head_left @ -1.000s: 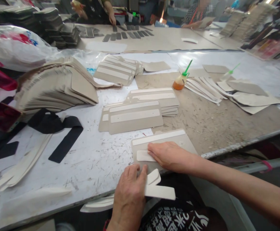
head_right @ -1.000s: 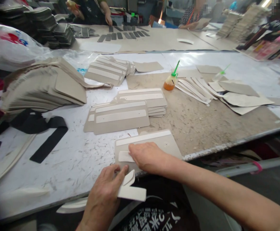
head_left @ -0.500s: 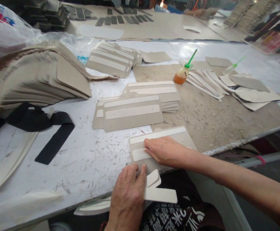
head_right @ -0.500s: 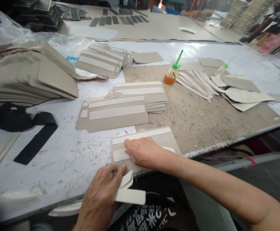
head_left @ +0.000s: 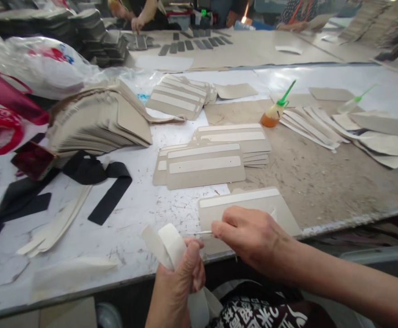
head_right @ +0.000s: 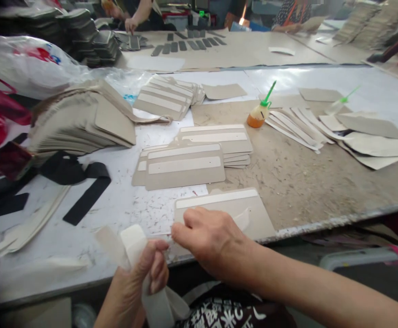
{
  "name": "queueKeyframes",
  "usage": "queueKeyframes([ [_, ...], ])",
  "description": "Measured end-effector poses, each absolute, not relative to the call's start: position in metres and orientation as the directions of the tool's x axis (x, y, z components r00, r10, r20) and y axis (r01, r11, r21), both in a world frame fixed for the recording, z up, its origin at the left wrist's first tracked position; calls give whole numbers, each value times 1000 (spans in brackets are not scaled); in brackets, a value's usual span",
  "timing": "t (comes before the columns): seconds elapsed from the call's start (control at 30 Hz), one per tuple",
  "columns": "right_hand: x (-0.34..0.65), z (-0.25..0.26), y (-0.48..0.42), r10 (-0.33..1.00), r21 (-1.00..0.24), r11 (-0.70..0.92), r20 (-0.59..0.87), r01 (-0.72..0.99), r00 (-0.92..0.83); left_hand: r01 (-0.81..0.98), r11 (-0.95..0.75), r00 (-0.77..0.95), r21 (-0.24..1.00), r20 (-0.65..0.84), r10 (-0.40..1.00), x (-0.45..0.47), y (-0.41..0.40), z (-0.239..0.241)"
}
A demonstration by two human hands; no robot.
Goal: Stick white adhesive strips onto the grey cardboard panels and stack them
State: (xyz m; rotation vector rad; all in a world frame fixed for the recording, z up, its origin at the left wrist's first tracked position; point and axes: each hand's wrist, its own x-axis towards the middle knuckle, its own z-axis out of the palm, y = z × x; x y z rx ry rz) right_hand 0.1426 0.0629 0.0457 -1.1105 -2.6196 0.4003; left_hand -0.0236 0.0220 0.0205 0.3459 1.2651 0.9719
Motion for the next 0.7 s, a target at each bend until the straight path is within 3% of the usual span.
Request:
queueKeyframes([
  [0.1,139,46,53,613,-262,789,295,555,-733,-528,546,28,650,-629,777,-20,17,30],
  [0.2,138,45,43,590,-267,807,341,527,-732,-523,529,38,668,-602,797,-21,11,33],
  [0.3,137,44,34,641,-340,766,344,545,-686,-479,496,4,724,-564,826,-23,4,30],
  [0.47,134,41,24,803,-565,576,255,591,-539,-417,501,14,758,-546,838,-22,-4,25],
  [0.7,129,37,19,852,-659,491,227,569,-473,-347,454,2,821,-484,875,-18,-9,27],
])
